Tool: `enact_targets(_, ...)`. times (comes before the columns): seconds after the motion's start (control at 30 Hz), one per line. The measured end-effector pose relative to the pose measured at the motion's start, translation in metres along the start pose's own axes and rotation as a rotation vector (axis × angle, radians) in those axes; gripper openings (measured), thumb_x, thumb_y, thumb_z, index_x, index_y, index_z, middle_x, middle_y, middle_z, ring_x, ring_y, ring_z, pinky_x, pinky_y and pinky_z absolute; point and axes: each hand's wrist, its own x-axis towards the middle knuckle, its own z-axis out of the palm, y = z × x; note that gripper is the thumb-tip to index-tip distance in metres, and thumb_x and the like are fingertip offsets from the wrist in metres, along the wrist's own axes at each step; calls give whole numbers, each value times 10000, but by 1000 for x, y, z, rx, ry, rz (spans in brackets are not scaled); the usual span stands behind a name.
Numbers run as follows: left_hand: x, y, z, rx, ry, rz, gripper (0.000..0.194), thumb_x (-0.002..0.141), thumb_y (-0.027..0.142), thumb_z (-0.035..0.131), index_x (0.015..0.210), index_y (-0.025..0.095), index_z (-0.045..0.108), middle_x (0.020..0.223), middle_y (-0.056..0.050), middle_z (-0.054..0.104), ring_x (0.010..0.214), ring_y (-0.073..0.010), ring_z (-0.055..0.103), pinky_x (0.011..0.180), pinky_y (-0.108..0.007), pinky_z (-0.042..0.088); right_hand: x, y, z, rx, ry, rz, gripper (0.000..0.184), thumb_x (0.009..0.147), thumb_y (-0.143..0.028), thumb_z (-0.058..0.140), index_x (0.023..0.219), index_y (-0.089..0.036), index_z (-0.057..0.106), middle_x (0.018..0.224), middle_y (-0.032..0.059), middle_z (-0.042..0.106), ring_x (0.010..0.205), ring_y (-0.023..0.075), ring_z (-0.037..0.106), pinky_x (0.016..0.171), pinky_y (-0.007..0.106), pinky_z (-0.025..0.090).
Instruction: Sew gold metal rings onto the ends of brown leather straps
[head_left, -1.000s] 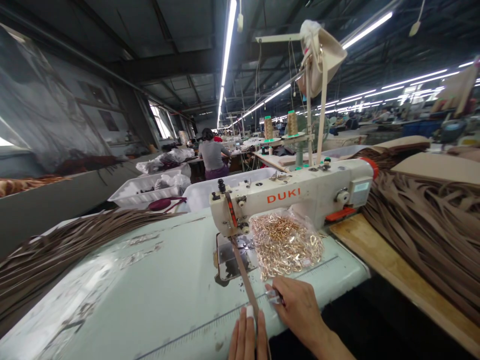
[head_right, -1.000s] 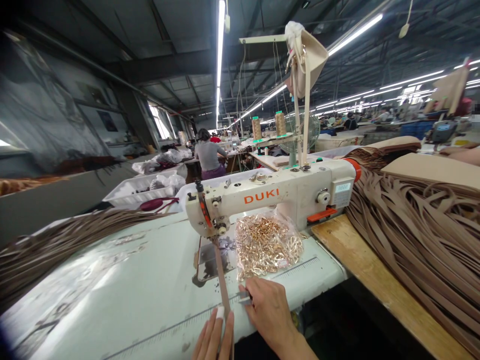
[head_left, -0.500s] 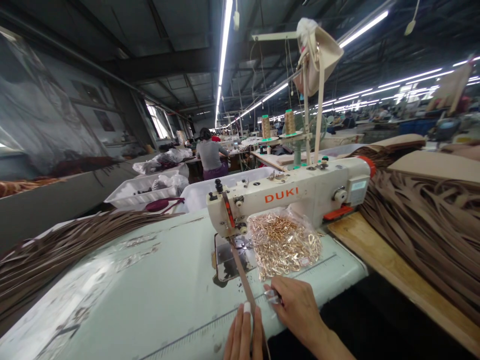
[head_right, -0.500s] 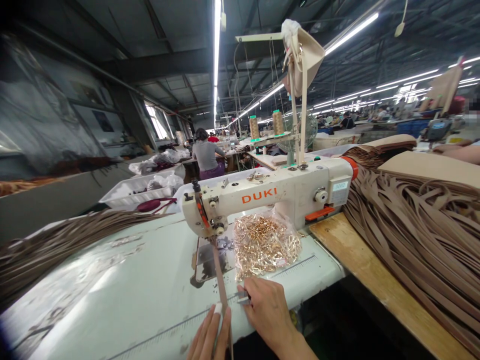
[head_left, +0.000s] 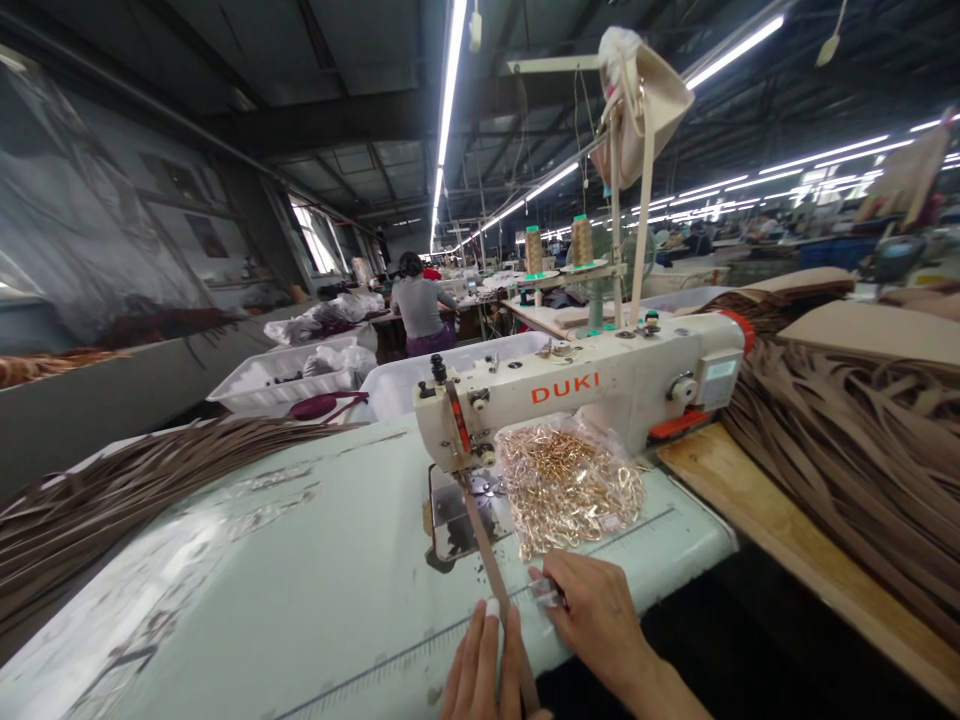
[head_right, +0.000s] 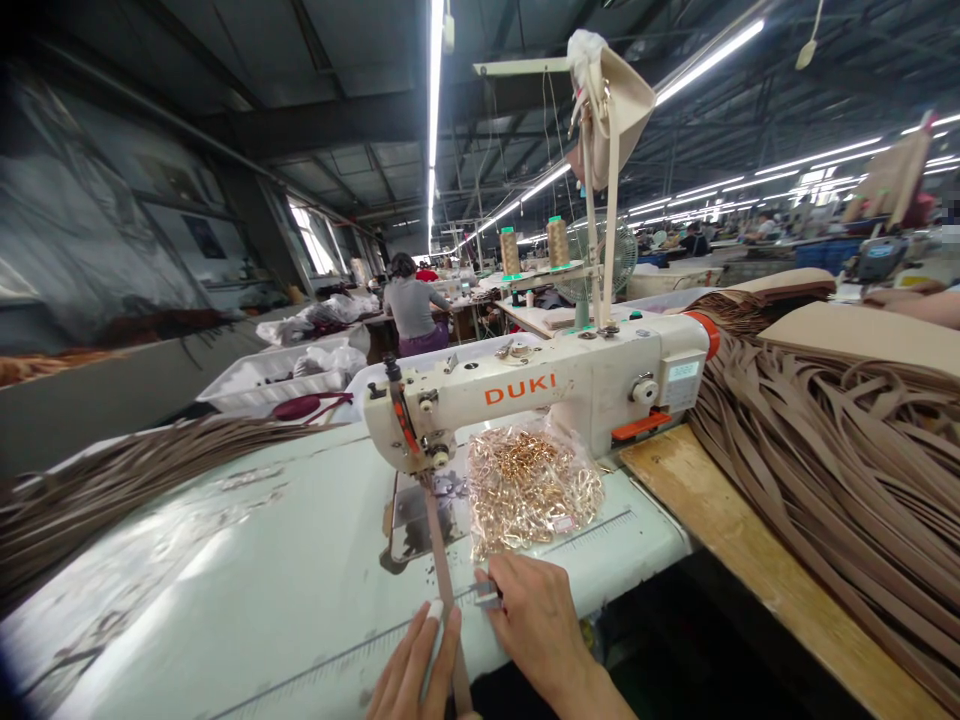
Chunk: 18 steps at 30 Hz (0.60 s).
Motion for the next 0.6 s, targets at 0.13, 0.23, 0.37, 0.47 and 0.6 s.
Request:
enact_targets(0.13, -4, -4, 3, -27, -37, -13, 391, 971, 279, 272, 1209, 126, 542, 1133, -121, 647, 1086, -246, 597, 832, -319, 521, 0, 0, -1, 8, -2, 1, 253, 945, -252, 419, 700, -201, 454, 638, -25, 535, 573, 127, 466, 574, 286, 219)
enact_targets(0.23, -4, -7, 1, -86, -75, -28, 357, 927, 229, 371, 1239, 143, 522, 1172, -103, 631, 1090, -236, 593, 849, -303, 519, 0, 0, -1, 6, -11, 7, 247, 944, -253, 423, 703, -204, 447, 641, -28, 533, 579, 131, 469, 577, 289, 216)
enact_targets(0.37, -1, -15, -4, -89, -127, -7, 369, 907, 208, 441, 1267, 152, 502, 1172, -92, 628, 1080, -227, 598, 853, -277, 522, 0, 0, 0, 5, -8, 4, 243, 942, -254, 430, 705, -206, 448, 646, -27, 535, 586, 136, 474, 580, 294, 217)
enact_targets(0.47, 3, -22, -7, -54, -130, 87, 349, 936, 248, 422, 1257, 145, 515, 1157, -95, 630, 1062, -215, 607, 831, -255, 534, 0, 0, 0, 5, -7, 3, 247, 943, -257, 431, 703, -205, 457, 648, -23, 545, 586, 135, 480, 579, 295, 219)
enact_targets(0.6, 7, -27, -12, -42, -177, 135, 383, 968, 321, 382, 1268, 121, 511, 1158, -116, 622, 1068, -218, 606, 837, -261, 545, 0, 0, -1, 5, -17, 7, 245, 941, -258, 439, 703, -205, 466, 647, -23, 556, 596, 134, 493, 583, 291, 224)
